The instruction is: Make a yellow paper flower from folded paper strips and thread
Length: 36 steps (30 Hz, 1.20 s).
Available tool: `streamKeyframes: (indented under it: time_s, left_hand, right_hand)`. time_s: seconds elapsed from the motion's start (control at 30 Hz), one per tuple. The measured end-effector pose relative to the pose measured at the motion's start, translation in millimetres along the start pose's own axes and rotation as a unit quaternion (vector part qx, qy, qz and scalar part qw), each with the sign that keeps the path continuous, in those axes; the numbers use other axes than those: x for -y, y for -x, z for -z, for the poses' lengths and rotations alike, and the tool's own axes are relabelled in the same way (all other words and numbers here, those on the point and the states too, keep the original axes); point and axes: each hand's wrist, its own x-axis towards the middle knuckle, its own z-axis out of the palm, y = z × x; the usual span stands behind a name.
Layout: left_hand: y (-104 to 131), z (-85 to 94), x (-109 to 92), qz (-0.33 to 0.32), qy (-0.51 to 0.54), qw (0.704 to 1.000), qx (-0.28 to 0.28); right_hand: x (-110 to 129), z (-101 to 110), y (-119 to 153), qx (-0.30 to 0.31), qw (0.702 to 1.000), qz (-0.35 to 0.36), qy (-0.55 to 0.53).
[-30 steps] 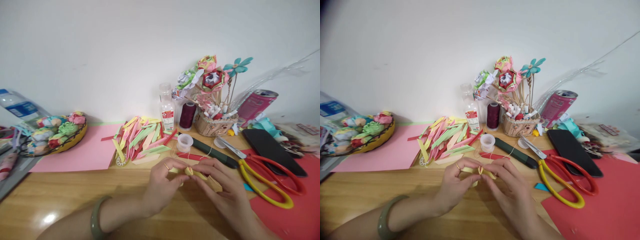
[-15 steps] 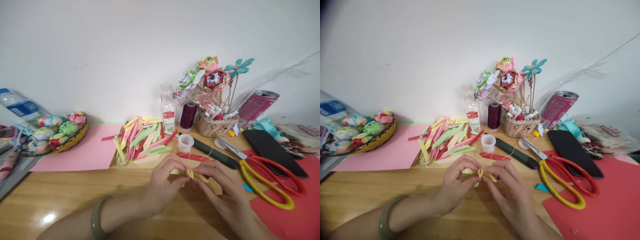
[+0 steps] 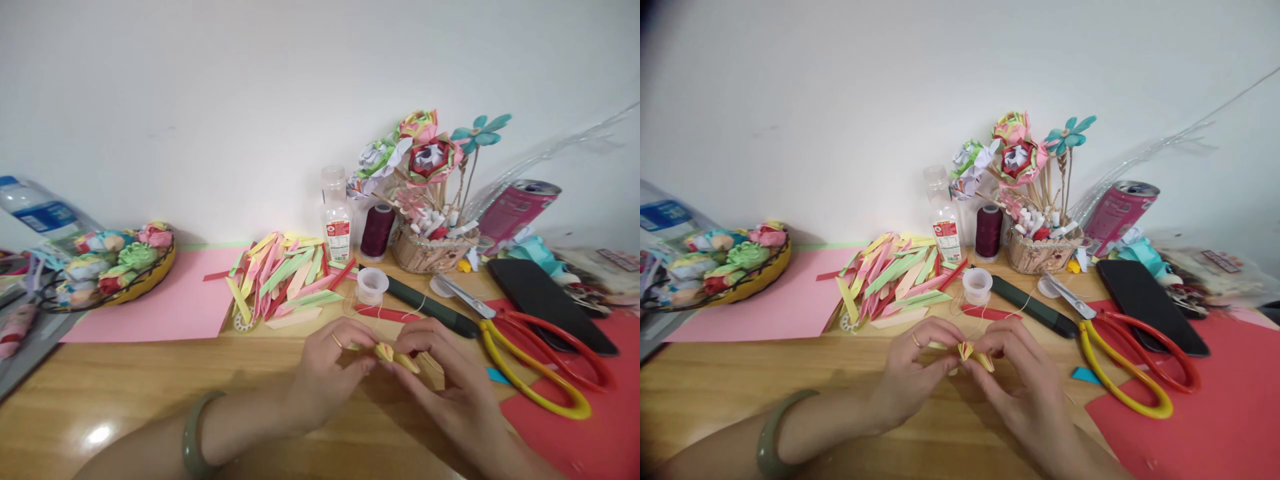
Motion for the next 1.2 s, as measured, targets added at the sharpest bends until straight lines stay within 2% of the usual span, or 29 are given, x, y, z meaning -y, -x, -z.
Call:
streamKeyframes:
  time_s: [0.17, 0.47, 0.7, 0.87, 1.03, 1.13, 1.2]
  left_hand:
    - [0, 0.7, 1, -0.017, -0.016, 1.0, -0.011]
    - [-3, 1.0, -1, -0.044, -0.041, 0.998, -0.005]
    - [-3, 1.6, -1, -0.066, -0.022, 0.997, 0.016]
    - [-4, 2.5, -2, -0.043, -0.023, 0.998, 0.033]
    - [-5, 2.6, 0, -0.034, -0.017, 0.999, 0.035]
    - [-7, 2.8, 0, -0.018, 0.007, 0.999, 0.042]
    - [-9, 3.5, 0, 0.017, 0.035, 0.998, 0.053]
  right_hand:
    - [-1, 1, -1, -0.001, 0.999, 0.032, 0.014]
    - [-12, 7, 2, 0.092, 0.993, 0.061, -0.037]
    - [-14, 7, -2, 0.108, 0.989, 0.068, -0.077]
    - [-12, 9, -6, 0.141, 0.984, 0.057, -0.089]
    - [-12, 8, -4, 0.131, 0.986, 0.041, -0.098]
    - [-13, 7, -1, 0.134, 0.984, 0.014, -0.114]
    - [-13, 5, 1, 0.141, 0.981, -0.021, -0.132]
